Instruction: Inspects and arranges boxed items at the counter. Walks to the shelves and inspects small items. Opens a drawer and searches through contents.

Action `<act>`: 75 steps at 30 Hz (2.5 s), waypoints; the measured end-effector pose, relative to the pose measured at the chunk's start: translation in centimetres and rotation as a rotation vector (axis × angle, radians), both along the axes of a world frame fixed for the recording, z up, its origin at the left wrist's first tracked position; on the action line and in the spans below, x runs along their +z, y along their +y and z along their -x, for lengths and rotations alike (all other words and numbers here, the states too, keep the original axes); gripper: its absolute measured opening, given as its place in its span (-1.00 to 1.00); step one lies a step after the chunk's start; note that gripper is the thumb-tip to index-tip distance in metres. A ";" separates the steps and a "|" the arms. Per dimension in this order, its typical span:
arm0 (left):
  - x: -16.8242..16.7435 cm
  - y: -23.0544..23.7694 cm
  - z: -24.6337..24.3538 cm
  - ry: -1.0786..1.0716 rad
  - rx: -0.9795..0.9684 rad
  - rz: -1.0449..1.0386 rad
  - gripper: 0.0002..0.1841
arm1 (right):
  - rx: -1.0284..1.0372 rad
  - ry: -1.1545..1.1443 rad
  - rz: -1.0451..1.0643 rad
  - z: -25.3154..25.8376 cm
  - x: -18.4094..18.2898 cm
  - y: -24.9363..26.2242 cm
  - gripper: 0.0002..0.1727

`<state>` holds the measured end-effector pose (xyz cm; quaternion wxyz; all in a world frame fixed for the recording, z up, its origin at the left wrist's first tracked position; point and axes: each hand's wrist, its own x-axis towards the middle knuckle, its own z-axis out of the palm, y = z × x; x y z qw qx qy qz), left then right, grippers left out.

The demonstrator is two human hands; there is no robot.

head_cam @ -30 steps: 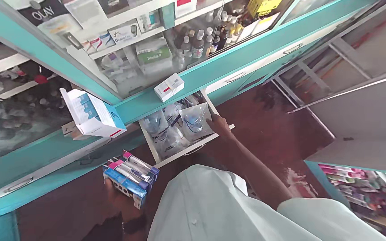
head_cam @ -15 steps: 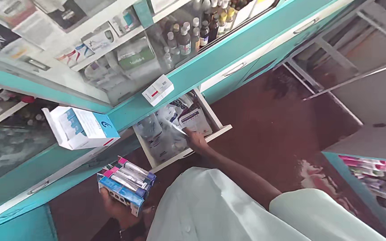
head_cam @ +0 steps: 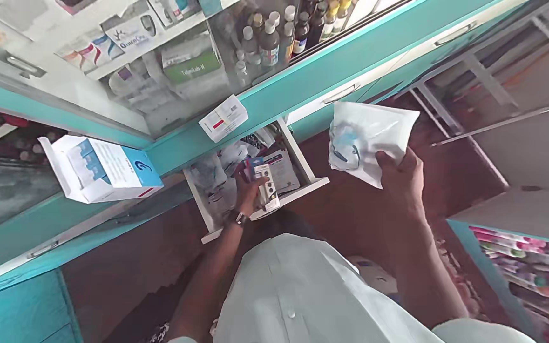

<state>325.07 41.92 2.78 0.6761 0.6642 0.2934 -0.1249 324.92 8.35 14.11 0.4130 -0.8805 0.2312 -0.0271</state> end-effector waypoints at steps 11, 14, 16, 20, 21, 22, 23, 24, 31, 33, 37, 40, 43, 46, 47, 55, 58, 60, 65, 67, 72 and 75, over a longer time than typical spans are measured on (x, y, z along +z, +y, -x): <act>-7.3 -4.8 -1.8 -0.005 -0.220 -1.030 0.16 | 0.363 0.145 -0.228 -1.5 -2.8 4.0 -0.71; -9.2 -4.6 -1.3 0.063 -0.366 -0.885 0.21 | 0.426 0.141 -0.277 -2.5 -3.2 5.4 -0.74; -9.4 -3.7 -1.1 -0.051 -0.285 -0.554 -0.11 | 0.415 0.137 -0.470 -3.2 -3.8 6.2 -0.70; -5.8 0.3 1.0 -0.229 0.162 0.125 -0.36 | 0.395 0.325 -0.855 -5.1 -8.2 9.6 -0.63; -4.6 1.4 1.7 -0.262 0.231 0.092 -0.38 | 0.432 0.380 -0.855 -5.4 -9.9 10.8 -0.57; -3.5 2.6 2.4 -0.291 0.239 0.004 -0.40 | 0.492 0.407 -0.784 -5.6 -11.8 12.1 -0.52; -2.7 3.7 3.3 -0.311 0.192 -0.118 -0.43 | 0.550 0.385 -0.642 -5.5 -13.7 13.1 -0.46; -2.3 4.6 4.1 -0.331 0.107 -0.253 -0.44 | 0.585 0.336 -0.448 -5.3 -15.2 14.0 -0.38; -6.8 4.0 4.0 -0.407 -0.643 -1.163 -0.40 | 0.815 0.146 0.270 -1.8 -16.6 18.6 -0.21; -7.8 3.4 3.4 -0.383 -0.707 -1.224 -0.41 | 0.853 0.229 0.356 -2.1 -17.9 18.9 -0.19; -10.0 3.8 2.6 -0.435 -0.636 -1.176 -0.40 | 0.842 0.271 0.391 -3.1 -18.6 18.9 -0.19; -10.0 4.2 1.5 -0.441 -0.619 -1.131 -0.40 | 0.813 0.258 0.393 -4.1 -18.2 19.4 -0.21; -9.8 4.8 0.1 -0.434 -0.636 -1.134 -0.40 | 0.770 0.194 0.402 -5.2 -18.0 20.0 -0.22; -8.5 5.3 -1.4 -0.376 -0.703 -1.149 -0.39 | 0.819 -0.001 0.448 -5.9 -17.4 20.3 -0.27; -8.0 5.3 -1.8 -0.347 -0.713 -1.154 -0.39 | 0.875 -0.094 0.452 -6.0 -17.4 20.3 -0.34; -6.4 6.9 1.0 -0.321 -0.206 -1.282 -0.41 | 1.046 0.055 0.399 -8.9 -18.4 21.9 -0.39; -7.3 10.7 0.7 -0.228 -0.150 -1.234 -0.14 | 1.089 0.116 0.406 -8.9 -18.3 21.7 -0.15; -8.9 12.8 -0.2 -0.228 -0.170 -1.185 -0.04 | 1.091 0.140 0.428 -9.0 -17.6 22.0 0.02; -9.9 13.9 -1.6 -0.192 -0.323 -1.266 0.07 | 1.043 0.084 0.419 -8.4 -18.5 21.9 0.05; -10.6 13.6 -1.7 -0.147 -0.365 -1.281 0.09 | 1.058 0.105 0.411 -7.9 -18.7 21.8 0.03; -8.0 13.9 -2.5 -0.101 -0.390 -1.167 -0.01 | 1.050 0.058 0.435 -8.9 -17.8 22.0 0.07; -6.7 11.4 -0.2 -0.330 -0.261 -1.141 -0.31 | 0.993 0.028 0.438 -9.1 -16.9 21.9 0.10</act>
